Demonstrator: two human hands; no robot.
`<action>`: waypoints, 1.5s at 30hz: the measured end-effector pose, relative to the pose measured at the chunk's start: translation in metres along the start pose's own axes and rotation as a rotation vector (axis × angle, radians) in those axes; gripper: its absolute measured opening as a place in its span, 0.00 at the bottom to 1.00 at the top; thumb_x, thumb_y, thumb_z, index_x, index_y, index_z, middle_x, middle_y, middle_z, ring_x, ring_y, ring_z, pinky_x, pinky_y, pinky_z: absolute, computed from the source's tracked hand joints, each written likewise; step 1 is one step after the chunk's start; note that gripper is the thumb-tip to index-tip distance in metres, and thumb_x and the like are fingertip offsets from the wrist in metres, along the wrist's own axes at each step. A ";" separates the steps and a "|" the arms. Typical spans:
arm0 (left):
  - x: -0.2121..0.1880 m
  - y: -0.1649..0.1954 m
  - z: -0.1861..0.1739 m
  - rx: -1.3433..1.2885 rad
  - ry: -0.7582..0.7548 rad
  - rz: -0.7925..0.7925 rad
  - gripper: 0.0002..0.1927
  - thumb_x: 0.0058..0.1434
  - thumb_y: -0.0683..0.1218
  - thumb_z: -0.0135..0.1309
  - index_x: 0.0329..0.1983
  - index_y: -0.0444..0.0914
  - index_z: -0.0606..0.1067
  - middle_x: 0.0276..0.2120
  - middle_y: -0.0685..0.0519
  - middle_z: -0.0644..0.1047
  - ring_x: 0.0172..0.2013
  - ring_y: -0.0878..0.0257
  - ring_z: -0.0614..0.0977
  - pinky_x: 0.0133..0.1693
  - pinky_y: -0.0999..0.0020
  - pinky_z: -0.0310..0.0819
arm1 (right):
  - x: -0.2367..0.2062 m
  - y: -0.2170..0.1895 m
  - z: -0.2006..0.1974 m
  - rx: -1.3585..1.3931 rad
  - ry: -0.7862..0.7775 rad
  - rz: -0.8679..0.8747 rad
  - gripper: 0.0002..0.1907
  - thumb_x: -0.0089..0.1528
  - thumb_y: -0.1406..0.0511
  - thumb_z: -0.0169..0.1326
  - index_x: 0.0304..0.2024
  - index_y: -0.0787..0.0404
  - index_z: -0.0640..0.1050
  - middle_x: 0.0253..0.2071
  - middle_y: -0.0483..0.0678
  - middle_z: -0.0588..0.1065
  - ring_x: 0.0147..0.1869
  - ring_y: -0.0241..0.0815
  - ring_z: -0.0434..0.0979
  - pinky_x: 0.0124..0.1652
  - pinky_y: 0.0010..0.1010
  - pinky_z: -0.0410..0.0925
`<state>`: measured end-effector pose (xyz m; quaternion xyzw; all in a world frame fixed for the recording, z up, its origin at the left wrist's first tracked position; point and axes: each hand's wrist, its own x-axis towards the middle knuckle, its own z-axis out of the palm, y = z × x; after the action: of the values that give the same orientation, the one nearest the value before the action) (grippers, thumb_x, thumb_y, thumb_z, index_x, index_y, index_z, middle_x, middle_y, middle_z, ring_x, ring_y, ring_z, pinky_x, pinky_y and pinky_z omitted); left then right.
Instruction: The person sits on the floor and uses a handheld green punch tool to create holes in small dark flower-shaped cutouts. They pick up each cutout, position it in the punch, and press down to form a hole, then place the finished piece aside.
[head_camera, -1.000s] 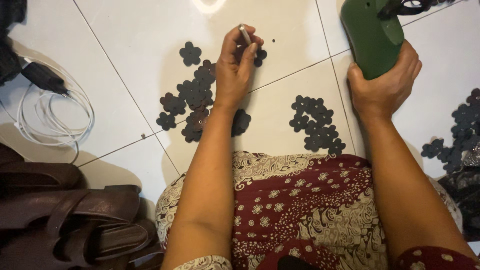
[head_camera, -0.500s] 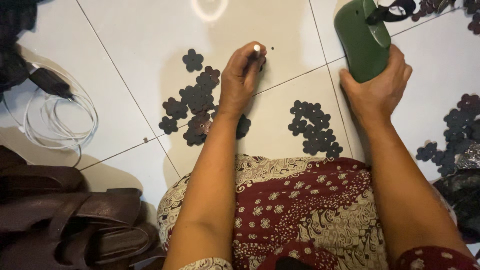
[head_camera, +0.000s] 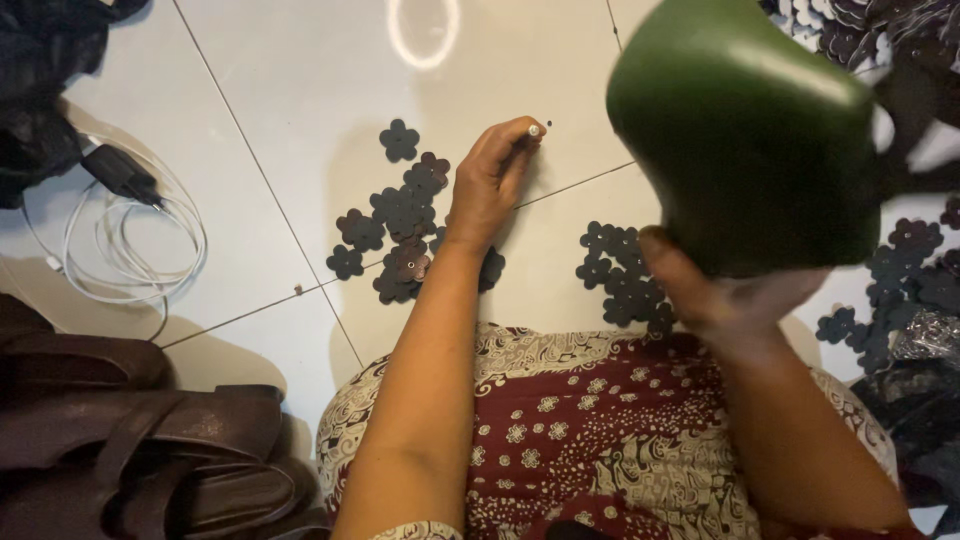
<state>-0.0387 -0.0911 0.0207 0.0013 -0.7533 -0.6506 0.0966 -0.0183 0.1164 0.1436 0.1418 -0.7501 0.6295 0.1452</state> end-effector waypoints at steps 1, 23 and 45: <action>0.000 -0.001 0.000 -0.008 -0.005 -0.012 0.11 0.70 0.38 0.56 0.54 0.43 0.75 0.48 0.54 0.81 0.48 0.62 0.85 0.51 0.69 0.80 | 0.001 -0.003 0.003 -0.110 -0.045 -0.064 0.33 0.49 0.60 0.68 0.54 0.65 0.74 0.47 0.55 0.76 0.44 0.43 0.76 0.40 0.36 0.72; 0.009 0.012 -0.005 -0.002 -0.019 -0.040 0.10 0.69 0.39 0.55 0.52 0.41 0.76 0.47 0.52 0.81 0.46 0.61 0.84 0.49 0.68 0.78 | 0.002 -0.041 0.012 -0.609 -0.193 0.030 0.39 0.58 0.63 0.72 0.65 0.67 0.66 0.60 0.58 0.68 0.66 0.53 0.68 0.65 0.41 0.66; 0.018 0.032 -0.006 0.511 0.083 -0.288 0.22 0.51 0.46 0.67 0.49 0.41 0.77 0.45 0.47 0.74 0.46 0.48 0.78 0.47 0.55 0.74 | -0.042 0.082 -0.099 -0.933 -0.037 0.487 0.41 0.55 0.59 0.70 0.66 0.66 0.68 0.57 0.60 0.71 0.61 0.61 0.71 0.59 0.50 0.67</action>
<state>-0.0514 -0.0948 0.0550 0.1591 -0.8800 -0.4464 0.0305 -0.0082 0.2288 0.0688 -0.1055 -0.9642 0.2416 0.0291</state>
